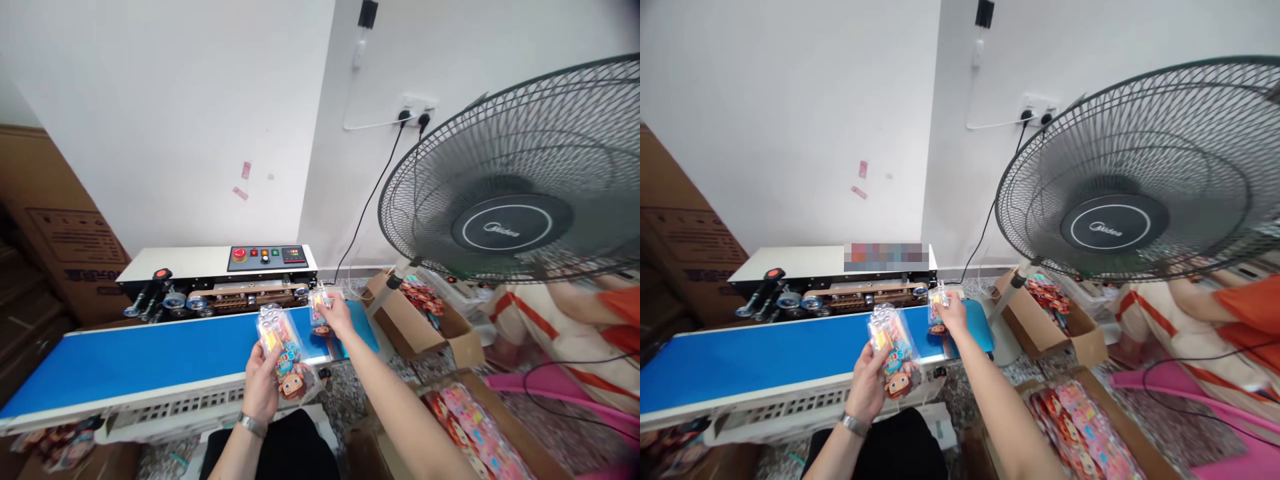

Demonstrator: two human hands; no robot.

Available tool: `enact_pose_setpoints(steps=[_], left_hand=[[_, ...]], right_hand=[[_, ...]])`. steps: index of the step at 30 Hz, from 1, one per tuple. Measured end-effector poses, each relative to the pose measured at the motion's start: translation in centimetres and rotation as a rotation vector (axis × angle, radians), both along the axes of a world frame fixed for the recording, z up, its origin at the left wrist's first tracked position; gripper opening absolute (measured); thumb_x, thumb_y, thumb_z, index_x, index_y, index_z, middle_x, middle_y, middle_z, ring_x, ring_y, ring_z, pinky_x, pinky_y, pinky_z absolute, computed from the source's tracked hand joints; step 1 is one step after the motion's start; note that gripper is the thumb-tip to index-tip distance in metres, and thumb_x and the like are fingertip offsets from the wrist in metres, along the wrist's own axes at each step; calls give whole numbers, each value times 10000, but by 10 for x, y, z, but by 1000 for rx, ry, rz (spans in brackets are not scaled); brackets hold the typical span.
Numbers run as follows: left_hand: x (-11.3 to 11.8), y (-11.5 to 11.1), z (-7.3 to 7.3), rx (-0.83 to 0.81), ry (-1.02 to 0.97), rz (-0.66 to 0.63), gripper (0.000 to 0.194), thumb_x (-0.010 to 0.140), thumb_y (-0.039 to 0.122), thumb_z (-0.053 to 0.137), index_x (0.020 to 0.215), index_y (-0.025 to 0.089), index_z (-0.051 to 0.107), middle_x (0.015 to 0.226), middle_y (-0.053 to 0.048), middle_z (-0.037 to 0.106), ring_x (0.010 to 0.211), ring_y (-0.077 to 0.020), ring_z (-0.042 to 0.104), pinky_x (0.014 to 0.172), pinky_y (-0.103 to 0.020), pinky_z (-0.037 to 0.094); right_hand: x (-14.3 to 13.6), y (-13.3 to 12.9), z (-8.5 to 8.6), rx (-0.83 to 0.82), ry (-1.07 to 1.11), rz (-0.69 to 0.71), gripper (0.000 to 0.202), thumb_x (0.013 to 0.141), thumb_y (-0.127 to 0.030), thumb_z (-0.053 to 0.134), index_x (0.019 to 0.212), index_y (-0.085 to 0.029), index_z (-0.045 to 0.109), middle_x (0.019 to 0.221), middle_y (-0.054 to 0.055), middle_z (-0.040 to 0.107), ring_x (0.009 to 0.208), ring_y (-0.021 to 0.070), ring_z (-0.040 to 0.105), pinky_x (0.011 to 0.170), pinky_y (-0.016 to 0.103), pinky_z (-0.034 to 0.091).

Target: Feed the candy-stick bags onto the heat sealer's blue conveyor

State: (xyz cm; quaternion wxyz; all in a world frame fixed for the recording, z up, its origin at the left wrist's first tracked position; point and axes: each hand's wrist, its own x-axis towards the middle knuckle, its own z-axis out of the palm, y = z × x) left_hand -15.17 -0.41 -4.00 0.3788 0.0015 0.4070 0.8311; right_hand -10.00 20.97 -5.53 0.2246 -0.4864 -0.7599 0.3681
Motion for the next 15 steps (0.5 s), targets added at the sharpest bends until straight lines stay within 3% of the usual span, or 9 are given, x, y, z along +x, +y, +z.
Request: enact_pose_setpoints(steps=[3,6,8,10,13,15], left_hand=[[0,0,2,-7,9,-1,405,645,255,715,996,174,530,941,-67,682,777,-182,650,740,-315,494],[0,1,-1,-16,19,3,425,625,244,730,989,177,521,908,-57,688,743,-172,651,714,-304,494],[-1,1,-5,-28,25,23,455,599,243,746,986,176,516,886,-53,687,719,-169,649,692,-298,493],[-2,1,-8,-41,40,51,474,581,250,756,981,175,514,873,-49,684,711,-169,647,679,-293,491],[-1,2,-7,-55,76,82,445,594,255,750,967,184,517,877,-36,677,741,-161,641,693,-278,482],[1,2,-3,-33,79,72,387,643,285,715,965,189,523,914,-40,670,797,-164,636,731,-281,476]], right_hand=[[-11,-10,10,58,-22,94,405,649,-288,665,1021,-200,530,758,11,625,708,190,591,665,280,421],[-10,-34,24,159,73,242,337,730,-335,592,1028,-196,524,881,42,610,747,173,576,713,286,422],[-1,-54,31,106,177,392,249,785,-363,520,969,-195,530,844,28,594,721,149,563,677,260,431],[9,-74,36,24,211,516,261,755,-378,564,939,-198,519,772,-1,564,675,133,541,616,233,428],[20,-94,37,29,141,557,454,615,-359,711,985,-206,497,728,-35,525,628,122,508,569,223,403],[22,-98,35,25,122,543,478,627,-348,704,1029,-208,485,688,-50,513,605,117,499,567,225,393]])
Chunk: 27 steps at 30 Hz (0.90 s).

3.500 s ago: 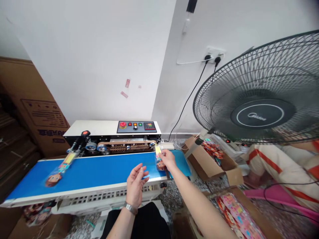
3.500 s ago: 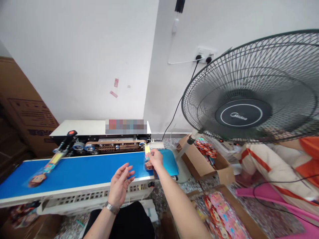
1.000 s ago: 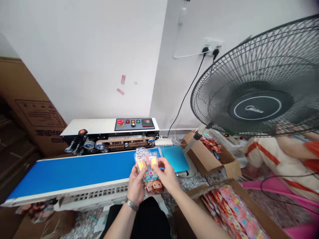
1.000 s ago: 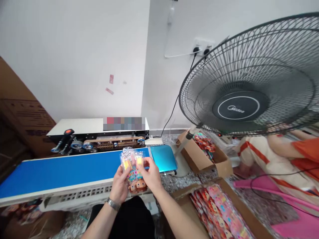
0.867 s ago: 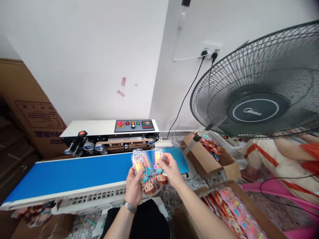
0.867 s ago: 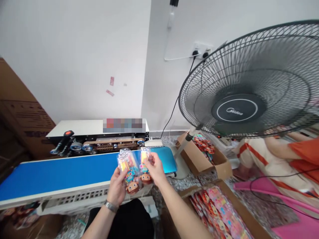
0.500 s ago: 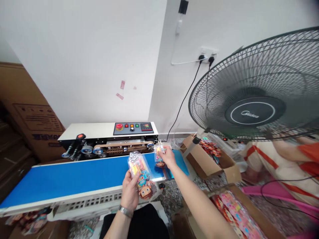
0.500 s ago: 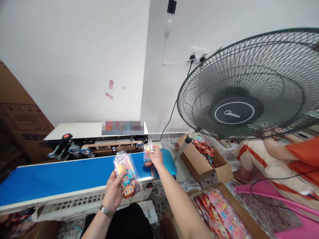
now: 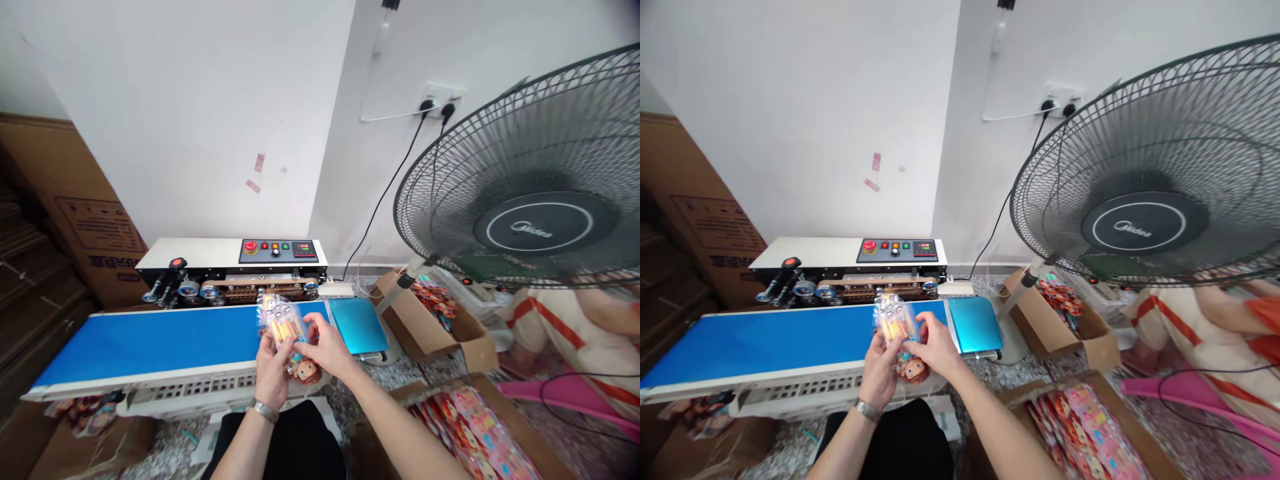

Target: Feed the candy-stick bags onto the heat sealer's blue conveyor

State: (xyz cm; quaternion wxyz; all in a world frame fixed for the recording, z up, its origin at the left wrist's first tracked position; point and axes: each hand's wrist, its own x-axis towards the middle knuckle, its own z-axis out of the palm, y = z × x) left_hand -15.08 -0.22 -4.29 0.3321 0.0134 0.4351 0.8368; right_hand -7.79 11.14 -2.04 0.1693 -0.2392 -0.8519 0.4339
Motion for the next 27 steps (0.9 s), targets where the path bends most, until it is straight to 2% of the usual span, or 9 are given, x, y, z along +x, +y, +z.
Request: enact_pose_setpoints(steps=[4,8,13,15,17,20,23,27], left_hand=[[2,-1,8,39,-30,-35,362,682,328,676,986,201,526,973,-50,658,873,-185,626,774,-313,472],[0,-1,3,-11,-13,25,413,606,255,739,953,192,525,936,-43,664,844,-173,628,772,-297,467],[-4,-2,-5,-21,-46,75,410,612,247,735,961,194,526,923,-38,667,788,-150,628,754,-292,468],[-5,-2,-6,-18,-59,74,409,613,247,736,962,194,530,920,-38,669,779,-150,629,748,-294,469],[-5,-3,-5,-9,-65,67,410,613,249,736,965,193,534,927,-42,670,784,-154,630,749,-297,470],[-5,-3,-4,5,-64,51,421,611,256,738,976,192,537,932,-46,672,785,-160,632,747,-302,472],[-5,-3,-4,14,-55,51,434,604,262,743,979,185,540,938,-51,672,787,-162,634,755,-304,469],[-5,-2,-4,14,-47,46,417,610,265,738,970,184,543,954,-54,668,807,-164,634,768,-305,465]], right_hand=[[0,3,-3,-100,41,-29,360,734,-321,599,1053,-204,480,702,-40,540,627,117,529,619,240,421],[1,9,-5,-214,165,-58,201,719,-314,598,856,-201,503,817,-2,573,763,148,568,669,252,446],[1,35,-15,-492,328,-268,297,682,-372,621,865,-209,453,725,-16,593,622,134,568,569,236,446],[0,50,-21,-539,339,-376,369,637,-386,652,884,-209,442,676,-27,596,543,125,551,496,220,424],[-4,62,-26,-548,332,-448,404,602,-384,670,883,-206,440,620,-44,579,484,116,528,447,208,400],[-11,73,-33,-532,301,-455,387,623,-378,642,904,-204,442,609,-46,570,480,125,543,435,217,417],[-16,78,-40,-401,169,-470,313,691,-347,575,935,-199,446,640,-29,585,519,143,580,446,231,439],[-13,87,-45,-258,31,-525,274,681,-257,583,926,-192,480,632,-29,577,545,146,587,462,224,428]])
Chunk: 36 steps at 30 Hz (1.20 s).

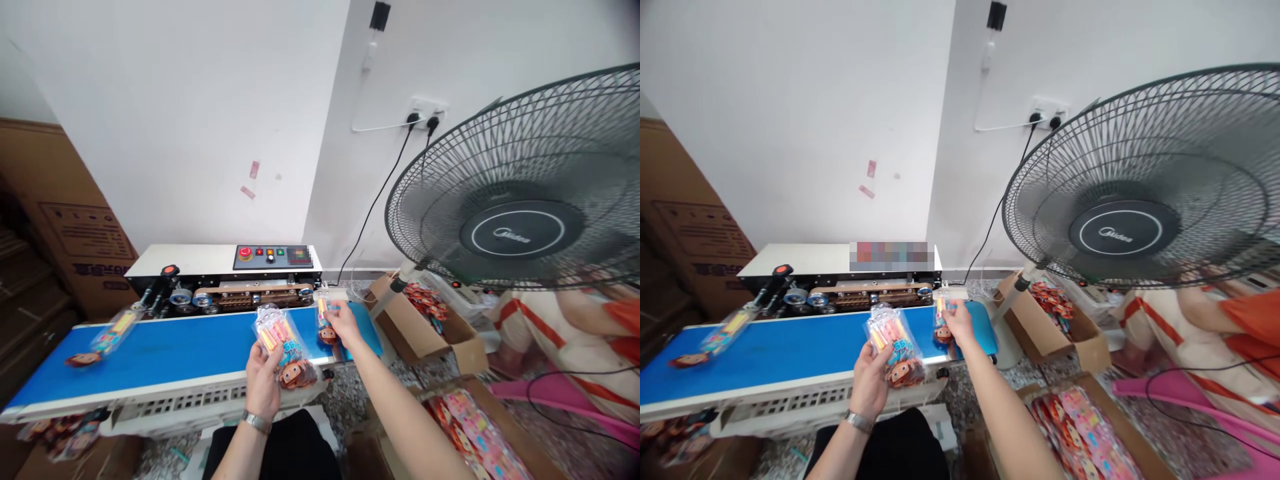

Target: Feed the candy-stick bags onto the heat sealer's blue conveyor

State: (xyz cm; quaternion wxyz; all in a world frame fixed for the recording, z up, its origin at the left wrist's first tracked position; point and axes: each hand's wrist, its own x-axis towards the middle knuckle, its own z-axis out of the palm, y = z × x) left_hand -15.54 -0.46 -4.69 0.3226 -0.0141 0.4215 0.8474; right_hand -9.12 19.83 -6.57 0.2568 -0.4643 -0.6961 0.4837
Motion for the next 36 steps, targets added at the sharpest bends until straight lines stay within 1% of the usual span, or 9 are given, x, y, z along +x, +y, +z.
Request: enact_pose_setpoints(steps=[7,12,16,18,20,26,29,32,36], left_hand=[[1,0,0,-14,6,-17,428,611,273,737,980,189,538,947,-53,671,800,-169,635,746,-303,472],[2,1,-2,-27,35,-23,443,620,270,731,1000,180,524,967,-69,667,826,-185,638,765,-319,475],[2,3,-2,-46,52,1,466,604,256,744,1002,181,514,960,-62,666,842,-182,634,772,-312,474],[2,4,-1,-62,62,8,468,599,255,749,995,178,512,956,-62,665,840,-183,634,773,-313,475],[3,4,2,-66,71,9,454,602,259,747,986,180,517,954,-59,665,843,-182,634,777,-309,475],[5,1,12,26,54,-39,387,641,296,712,975,215,535,1001,-44,662,900,-185,627,820,-315,462],[4,2,7,2,81,-26,459,610,267,738,1009,205,520,983,-54,664,872,-193,634,802,-326,471],[1,3,-1,-29,81,24,490,590,253,753,1011,192,510,972,-61,664,842,-187,637,784,-325,476],[-1,2,-5,-55,52,36,456,593,246,752,976,192,511,932,-45,668,793,-167,640,753,-307,483]], right_hand=[[-9,-2,4,114,-125,70,274,715,-225,569,980,-198,503,698,-16,614,589,142,599,515,225,437],[-18,-18,20,182,-153,150,382,697,-253,627,1057,-210,507,824,16,636,698,166,604,671,284,452],[-9,-45,35,211,0,401,382,769,-343,561,1111,-195,479,935,43,597,773,150,584,707,277,450],[-1,-60,38,178,45,560,415,733,-364,613,1091,-196,487,846,10,582,730,134,563,659,249,448],[5,-71,38,168,18,613,480,665,-359,688,1074,-201,490,750,-27,554,650,118,533,600,228,432],[9,-75,31,32,103,559,349,793,-325,539,1104,-195,448,711,-23,566,653,130,572,602,239,451],[10,-73,30,-19,175,542,231,777,-318,536,972,-203,487,754,-7,578,692,143,583,622,248,468],[11,-67,30,-50,286,421,187,756,-337,536,874,-203,481,795,7,581,718,150,583,628,249,473],[17,-42,22,-41,284,212,229,759,-350,493,923,-196,452,721,4,587,643,152,580,579,246,459]])
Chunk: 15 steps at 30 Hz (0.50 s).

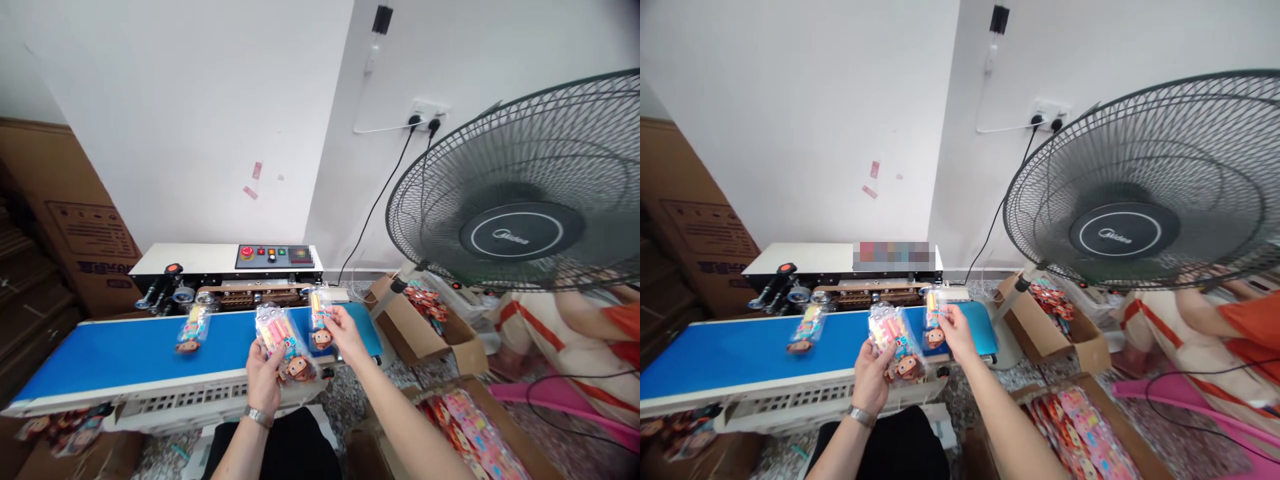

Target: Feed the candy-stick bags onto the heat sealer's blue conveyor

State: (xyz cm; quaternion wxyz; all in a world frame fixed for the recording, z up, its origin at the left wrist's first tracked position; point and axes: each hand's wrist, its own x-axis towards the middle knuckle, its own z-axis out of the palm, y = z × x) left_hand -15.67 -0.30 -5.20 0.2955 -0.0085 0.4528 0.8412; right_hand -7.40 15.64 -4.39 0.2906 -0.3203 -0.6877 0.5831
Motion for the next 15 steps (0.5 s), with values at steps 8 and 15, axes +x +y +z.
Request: enact_pose_setpoints(steps=[8,15], left_hand=[[0,-1,-2,5,10,-25,456,570,262,765,953,193,527,951,-50,666,799,-175,641,757,-313,480],[1,-1,3,15,10,-36,439,588,254,753,952,185,517,959,-65,665,825,-192,639,762,-323,481]], right_hand=[[3,37,-6,371,-489,-232,193,744,-207,475,922,-214,552,738,9,645,683,173,605,661,275,441],[-23,24,2,417,-536,-139,219,731,-139,501,909,-231,589,718,5,658,705,186,616,675,277,440]])
